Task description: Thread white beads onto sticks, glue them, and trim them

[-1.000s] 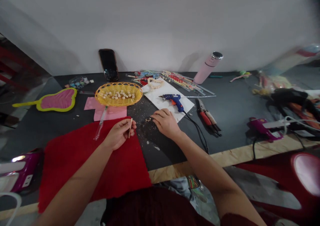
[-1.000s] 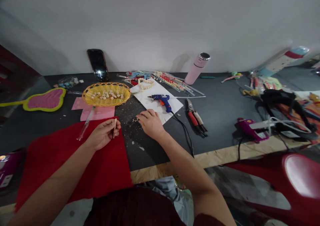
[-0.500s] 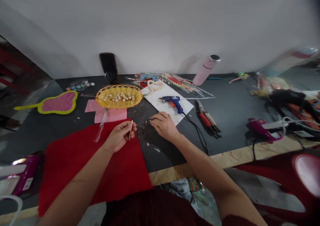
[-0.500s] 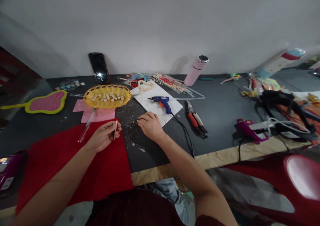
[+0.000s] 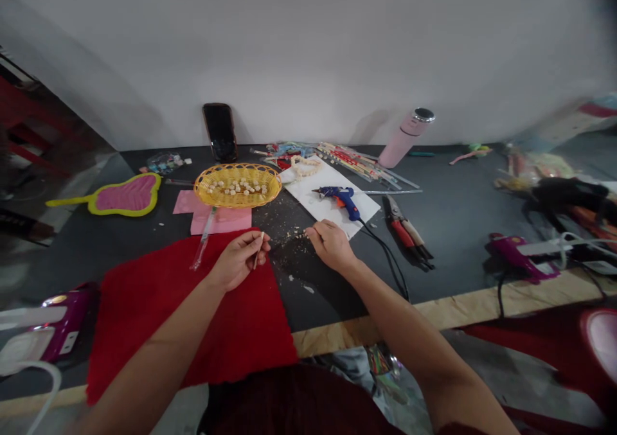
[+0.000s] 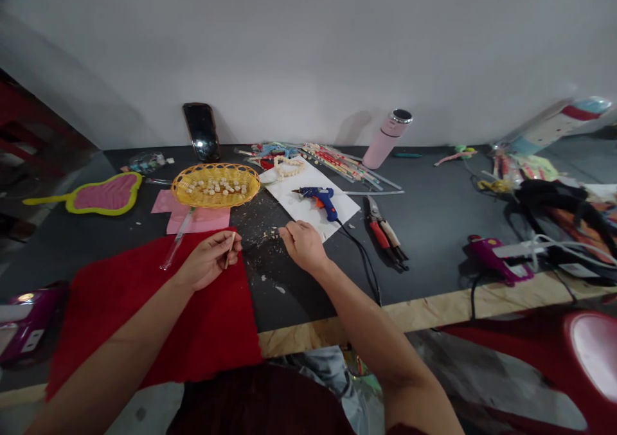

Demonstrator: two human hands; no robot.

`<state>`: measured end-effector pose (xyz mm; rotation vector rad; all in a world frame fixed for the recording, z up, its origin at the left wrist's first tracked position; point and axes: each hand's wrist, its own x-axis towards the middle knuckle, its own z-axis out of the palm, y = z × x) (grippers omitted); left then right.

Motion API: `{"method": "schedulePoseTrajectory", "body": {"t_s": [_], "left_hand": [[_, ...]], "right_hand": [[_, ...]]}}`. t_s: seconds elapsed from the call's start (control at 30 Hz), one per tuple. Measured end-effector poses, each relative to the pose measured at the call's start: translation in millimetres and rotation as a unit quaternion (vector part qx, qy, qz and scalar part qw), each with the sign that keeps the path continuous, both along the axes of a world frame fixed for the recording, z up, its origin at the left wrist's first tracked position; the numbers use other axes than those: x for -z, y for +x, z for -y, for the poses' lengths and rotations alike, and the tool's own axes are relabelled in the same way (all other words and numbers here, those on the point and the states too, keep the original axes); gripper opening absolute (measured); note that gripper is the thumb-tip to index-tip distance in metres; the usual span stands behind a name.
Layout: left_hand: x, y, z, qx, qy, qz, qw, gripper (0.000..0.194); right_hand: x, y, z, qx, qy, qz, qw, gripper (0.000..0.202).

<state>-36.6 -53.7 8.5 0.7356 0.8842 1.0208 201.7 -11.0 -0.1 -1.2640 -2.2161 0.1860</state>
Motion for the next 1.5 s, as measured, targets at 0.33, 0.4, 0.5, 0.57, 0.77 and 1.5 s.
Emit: {"method": "schedulePoseTrajectory", "body": {"t_s": [0.33,0.4,0.5,0.57,0.77,1.5], "left_hand": [[-6.0,0.6,-0.3,0.001,-0.013,0.034,0.999,0.015],[-6.0,0.4,-0.3,0.0,-0.012,0.033,0.999,0.015],[-5.9,0.5,-0.3,-0.004,-0.007,0.035,0.999,0.016],[-6.1,0.7,-0.3,-0.008,-0.004,0.04,0.999,0.018],[-6.7,0.9,-0.2,-0.013,-0.014,0.048,0.999,0.03],[-4.7,0.3,-0.4,-0.002,-0.011,0.038,0.999,0.025]], "right_hand": [[-7.6,-0.6,2.8,0.002,-0.006,-0.041,0.999,0.032],[-6.6,-1.0,2.7,0.0,-0.007,-0.052,0.999,0.031],[-2.9,1.0,1.1,-0.002,-0.01,-0.068,0.998,0.028],[-0.2,4.1,-1.2,0.001,-0.013,-0.085,0.996,0.024],[-0.2,12.8,-6.8,0.011,-0.021,-0.147,0.989,0.018],[2.5,8.8,-4.9,-0.037,-0.048,-0.085,0.995,0.022]]}}
